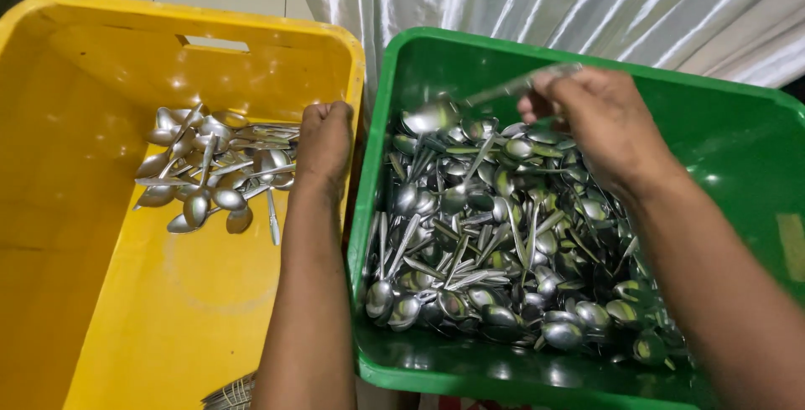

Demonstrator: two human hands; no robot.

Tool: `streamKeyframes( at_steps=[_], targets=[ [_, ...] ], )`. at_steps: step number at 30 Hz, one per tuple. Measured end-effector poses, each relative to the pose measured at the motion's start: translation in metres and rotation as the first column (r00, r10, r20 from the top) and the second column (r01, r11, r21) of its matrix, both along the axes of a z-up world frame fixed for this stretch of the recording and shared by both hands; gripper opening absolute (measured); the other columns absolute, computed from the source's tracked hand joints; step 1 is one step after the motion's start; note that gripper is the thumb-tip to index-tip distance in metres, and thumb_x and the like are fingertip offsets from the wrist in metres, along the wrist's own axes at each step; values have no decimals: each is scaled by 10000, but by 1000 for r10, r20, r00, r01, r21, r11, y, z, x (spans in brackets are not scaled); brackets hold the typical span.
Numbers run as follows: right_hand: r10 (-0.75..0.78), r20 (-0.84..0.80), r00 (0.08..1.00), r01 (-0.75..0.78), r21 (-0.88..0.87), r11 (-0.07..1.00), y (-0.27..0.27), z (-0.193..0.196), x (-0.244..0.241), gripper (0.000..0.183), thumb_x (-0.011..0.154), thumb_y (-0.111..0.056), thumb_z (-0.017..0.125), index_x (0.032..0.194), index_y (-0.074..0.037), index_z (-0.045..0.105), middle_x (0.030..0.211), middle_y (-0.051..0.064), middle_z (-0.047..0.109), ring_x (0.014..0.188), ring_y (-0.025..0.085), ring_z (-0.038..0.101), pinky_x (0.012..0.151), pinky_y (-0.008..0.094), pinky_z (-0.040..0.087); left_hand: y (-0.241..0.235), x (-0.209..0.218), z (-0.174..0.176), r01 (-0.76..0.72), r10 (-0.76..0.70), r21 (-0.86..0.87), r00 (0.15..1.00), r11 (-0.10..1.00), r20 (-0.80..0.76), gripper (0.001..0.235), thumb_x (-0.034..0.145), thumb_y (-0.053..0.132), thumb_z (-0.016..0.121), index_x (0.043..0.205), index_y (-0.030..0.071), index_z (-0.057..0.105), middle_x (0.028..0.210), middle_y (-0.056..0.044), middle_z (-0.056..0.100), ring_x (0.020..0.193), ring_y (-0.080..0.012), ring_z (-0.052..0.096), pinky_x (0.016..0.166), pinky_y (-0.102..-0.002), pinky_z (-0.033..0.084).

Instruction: The person sorts metal spoons and forks from a green bin, separating them into a yellow bin. They gather forks into a bundle, tie them with a rubber band, and place the bundle in the yellow bin. The person continues to pick spoons and forks from the green bin and transfer them to the yellow bin.

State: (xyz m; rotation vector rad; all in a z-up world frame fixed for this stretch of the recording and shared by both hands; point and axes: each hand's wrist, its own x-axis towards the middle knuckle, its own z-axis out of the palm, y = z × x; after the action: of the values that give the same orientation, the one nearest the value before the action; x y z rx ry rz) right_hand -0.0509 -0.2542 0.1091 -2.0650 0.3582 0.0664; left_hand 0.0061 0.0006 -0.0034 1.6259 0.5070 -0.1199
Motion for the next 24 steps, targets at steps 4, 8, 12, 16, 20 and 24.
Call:
streamKeyframes(
  at_steps=[4,8,12,16,20,24],
  targets=[
    [-33,-11,999,35,331,943,39,10,15,257,1097,-218,442,1131,-42,626,916,48,649,795,117,612,720,243,504,0,-1,2,42,-42,-24,999,999,9,222,951,295,483,1006,90,547,880,-12,478,818,-140,458,772,-287,427],
    [160,1,987,-132,572,810,79,4,37,272,1065,-226,484,1193,-43,638,841,40,666,689,103,623,590,213,513,2,8,-18,11,-11,-8,999,1000,44,265,934,321,519,1009,76,589,907,-33,558,832,-154,498,774,-285,448],
    [242,24,970,-212,574,791,108,-23,51,306,1004,-402,568,1087,-129,679,871,-3,745,769,83,744,621,165,547,6,22,-41,56,-57,131,998,990,9,451,873,468,575,1146,113,628,1128,-189,667,1212,-380,600,1009,-444,455],
    [560,31,828,-466,594,655,116,-6,36,828,970,-603,365,1557,-26,274,1513,209,531,1164,295,704,759,313,599,-7,-21,37,311,-365,284,916,907,165,507,952,301,447,1253,-20,700,1185,-178,731,1118,-310,698,923,-350,561],
    [698,51,714,-663,369,651,91,-17,25,806,991,-512,444,1572,-8,203,1410,194,551,1051,201,697,767,238,565,5,15,-34,59,-62,48,996,997,66,398,886,442,599,1097,107,642,979,-101,702,1026,-262,679,867,-355,533],
    [536,30,844,-528,227,818,34,-47,1,496,993,-333,513,1376,-30,596,1122,141,675,936,223,691,732,314,542,8,30,-60,36,-37,68,999,997,19,432,854,477,614,1142,155,604,1103,-103,649,1096,-285,610,912,-401,490]
  ],
)
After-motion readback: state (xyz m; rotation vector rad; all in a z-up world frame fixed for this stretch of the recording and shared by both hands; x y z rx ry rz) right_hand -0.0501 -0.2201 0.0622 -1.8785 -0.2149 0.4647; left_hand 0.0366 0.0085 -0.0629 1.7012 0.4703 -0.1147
